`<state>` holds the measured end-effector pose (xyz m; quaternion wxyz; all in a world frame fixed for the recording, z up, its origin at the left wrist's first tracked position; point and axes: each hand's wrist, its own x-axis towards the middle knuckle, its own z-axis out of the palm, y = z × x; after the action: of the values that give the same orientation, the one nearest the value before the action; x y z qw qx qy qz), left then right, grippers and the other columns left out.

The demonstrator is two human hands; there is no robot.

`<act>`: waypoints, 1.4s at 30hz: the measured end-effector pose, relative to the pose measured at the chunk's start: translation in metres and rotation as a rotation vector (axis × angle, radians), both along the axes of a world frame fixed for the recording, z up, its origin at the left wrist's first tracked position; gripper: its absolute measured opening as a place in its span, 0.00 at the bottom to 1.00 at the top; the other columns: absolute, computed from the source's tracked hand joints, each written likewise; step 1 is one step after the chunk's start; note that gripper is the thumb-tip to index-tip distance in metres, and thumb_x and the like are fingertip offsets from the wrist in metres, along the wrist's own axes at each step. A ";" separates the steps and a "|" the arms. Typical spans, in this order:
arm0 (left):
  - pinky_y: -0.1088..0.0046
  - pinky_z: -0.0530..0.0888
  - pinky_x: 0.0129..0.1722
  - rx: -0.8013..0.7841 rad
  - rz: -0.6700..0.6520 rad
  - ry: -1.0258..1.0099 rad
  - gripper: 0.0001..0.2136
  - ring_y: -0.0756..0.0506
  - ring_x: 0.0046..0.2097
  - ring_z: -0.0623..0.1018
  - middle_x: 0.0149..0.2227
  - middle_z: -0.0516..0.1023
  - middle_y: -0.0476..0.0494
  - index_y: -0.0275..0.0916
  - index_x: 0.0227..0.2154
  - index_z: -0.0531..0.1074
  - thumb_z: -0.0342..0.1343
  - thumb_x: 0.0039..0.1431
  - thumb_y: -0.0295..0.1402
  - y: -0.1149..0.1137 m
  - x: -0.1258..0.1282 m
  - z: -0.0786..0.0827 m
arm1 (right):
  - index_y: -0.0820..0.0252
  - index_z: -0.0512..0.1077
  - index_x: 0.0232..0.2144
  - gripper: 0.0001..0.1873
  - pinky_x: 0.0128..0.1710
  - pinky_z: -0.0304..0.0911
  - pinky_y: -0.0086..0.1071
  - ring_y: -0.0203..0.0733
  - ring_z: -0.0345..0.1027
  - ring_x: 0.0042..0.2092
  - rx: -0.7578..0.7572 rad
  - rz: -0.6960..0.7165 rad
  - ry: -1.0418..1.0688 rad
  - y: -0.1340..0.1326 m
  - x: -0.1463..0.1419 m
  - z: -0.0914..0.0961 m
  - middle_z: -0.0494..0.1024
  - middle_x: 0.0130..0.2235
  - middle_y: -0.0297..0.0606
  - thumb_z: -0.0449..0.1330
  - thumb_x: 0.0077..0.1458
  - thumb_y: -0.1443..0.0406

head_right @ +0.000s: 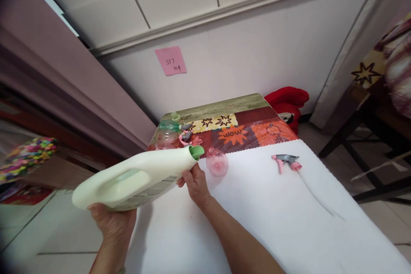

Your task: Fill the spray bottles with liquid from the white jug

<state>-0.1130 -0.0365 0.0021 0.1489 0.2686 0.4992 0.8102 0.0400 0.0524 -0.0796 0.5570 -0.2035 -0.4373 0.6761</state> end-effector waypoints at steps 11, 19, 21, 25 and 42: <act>0.51 0.68 0.64 0.011 -0.032 -0.012 0.35 0.31 0.66 0.68 0.56 0.79 0.46 0.47 0.49 0.77 0.62 0.44 0.65 0.009 0.008 0.000 | 0.58 0.71 0.40 0.17 0.23 0.71 0.30 0.38 0.71 0.24 -0.055 -0.071 0.004 0.001 0.003 0.005 0.76 0.25 0.30 0.65 0.55 0.53; 0.50 0.67 0.65 -0.022 -0.041 0.018 0.34 0.31 0.65 0.69 0.55 0.79 0.46 0.46 0.50 0.76 0.62 0.45 0.64 0.009 0.009 0.008 | 0.58 0.70 0.41 0.18 0.23 0.70 0.30 0.37 0.70 0.25 -0.084 -0.092 0.016 -0.001 0.000 0.004 0.75 0.27 0.31 0.65 0.55 0.53; 0.49 0.67 0.65 -0.023 -0.044 0.030 0.33 0.31 0.64 0.69 0.55 0.79 0.46 0.46 0.48 0.77 0.62 0.45 0.63 0.010 0.011 0.011 | 0.58 0.70 0.41 0.18 0.23 0.70 0.30 0.37 0.71 0.25 -0.087 -0.089 0.019 -0.001 0.001 0.004 0.76 0.27 0.31 0.65 0.55 0.53; 0.49 0.66 0.66 -0.022 -0.040 0.039 0.31 0.31 0.65 0.69 0.54 0.80 0.46 0.45 0.45 0.78 0.63 0.45 0.63 0.010 0.012 0.014 | 0.58 0.70 0.41 0.18 0.23 0.69 0.30 0.36 0.70 0.24 -0.087 -0.078 0.023 -0.001 0.002 0.005 0.75 0.26 0.30 0.64 0.56 0.52; 0.50 0.68 0.65 -0.063 -0.027 0.015 0.37 0.31 0.66 0.68 0.56 0.80 0.46 0.47 0.51 0.76 0.67 0.40 0.62 0.003 0.006 0.031 | 0.59 0.71 0.41 0.20 0.25 0.71 0.32 0.38 0.73 0.25 -0.054 -0.021 0.048 -0.004 -0.002 0.002 0.78 0.26 0.33 0.63 0.59 0.49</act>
<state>-0.1072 -0.0332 0.0327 0.1646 0.2768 0.5219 0.7899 0.0380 0.0484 -0.0776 0.5688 -0.2069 -0.4034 0.6862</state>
